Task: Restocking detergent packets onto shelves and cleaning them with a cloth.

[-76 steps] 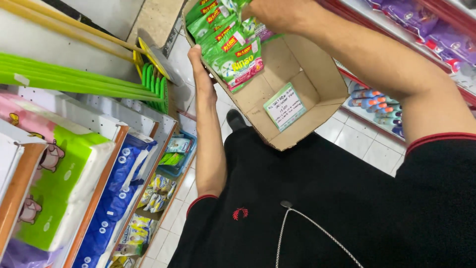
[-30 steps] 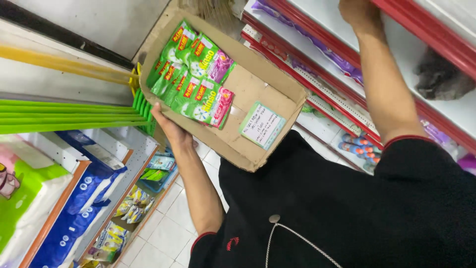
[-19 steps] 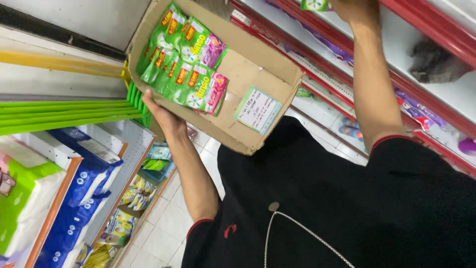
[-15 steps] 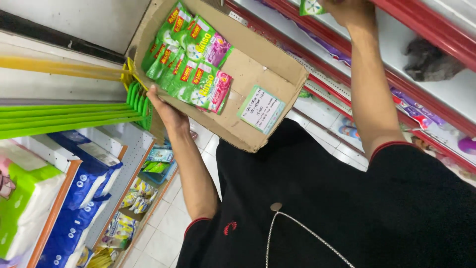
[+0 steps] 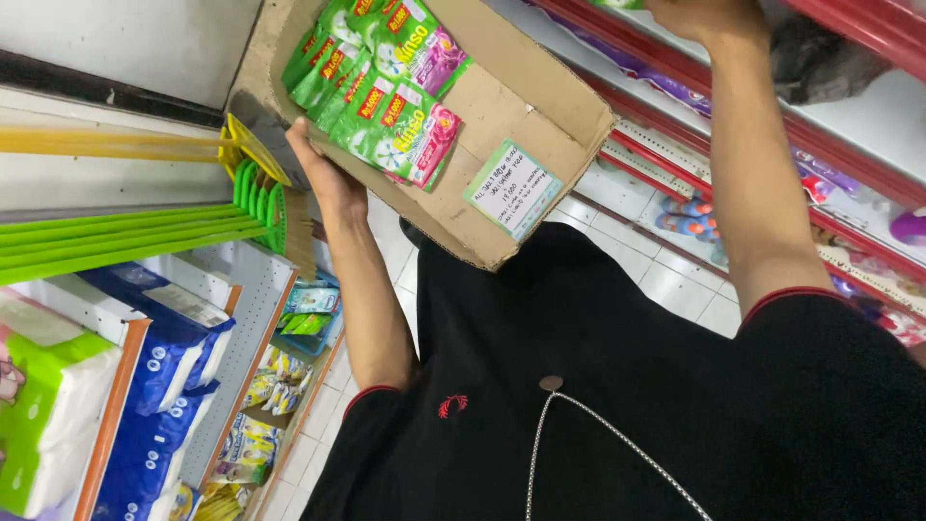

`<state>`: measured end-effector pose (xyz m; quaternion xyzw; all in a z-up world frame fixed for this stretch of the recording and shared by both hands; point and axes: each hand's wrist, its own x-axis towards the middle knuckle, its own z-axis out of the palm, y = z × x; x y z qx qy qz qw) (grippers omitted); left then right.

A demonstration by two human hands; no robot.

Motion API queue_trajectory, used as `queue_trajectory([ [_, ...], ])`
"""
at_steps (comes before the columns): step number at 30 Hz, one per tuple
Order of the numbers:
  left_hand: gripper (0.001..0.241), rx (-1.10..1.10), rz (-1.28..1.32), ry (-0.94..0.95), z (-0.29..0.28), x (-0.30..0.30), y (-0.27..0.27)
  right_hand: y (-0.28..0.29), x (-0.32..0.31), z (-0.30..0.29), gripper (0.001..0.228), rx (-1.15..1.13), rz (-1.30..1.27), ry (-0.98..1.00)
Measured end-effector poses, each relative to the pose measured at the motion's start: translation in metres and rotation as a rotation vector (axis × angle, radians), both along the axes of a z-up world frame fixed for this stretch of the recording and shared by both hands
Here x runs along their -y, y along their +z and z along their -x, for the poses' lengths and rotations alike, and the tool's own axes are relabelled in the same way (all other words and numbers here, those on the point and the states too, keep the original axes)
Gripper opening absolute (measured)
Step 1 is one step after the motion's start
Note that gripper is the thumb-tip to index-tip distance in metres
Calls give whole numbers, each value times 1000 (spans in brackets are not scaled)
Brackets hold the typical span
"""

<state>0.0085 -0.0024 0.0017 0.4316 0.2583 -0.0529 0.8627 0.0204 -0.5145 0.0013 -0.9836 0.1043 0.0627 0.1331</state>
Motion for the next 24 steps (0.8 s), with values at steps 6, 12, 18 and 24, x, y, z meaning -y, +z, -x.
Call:
queue_trajectory([
  [6,71,42,2,-33,-12,-8,-4,-13,15,-12,86,-8,17,-25],
  [12,81,42,-41,-19,-6,-10,2,-19,40,5,73,94,-166,-7],
  [18,82,12,-39,-52,-5,-12,6,20,12,63,43,282,-517,-152],
  [24,76,10,-6,-88,-12,-14,9,125,-80,115,39,196,-624,118],
])
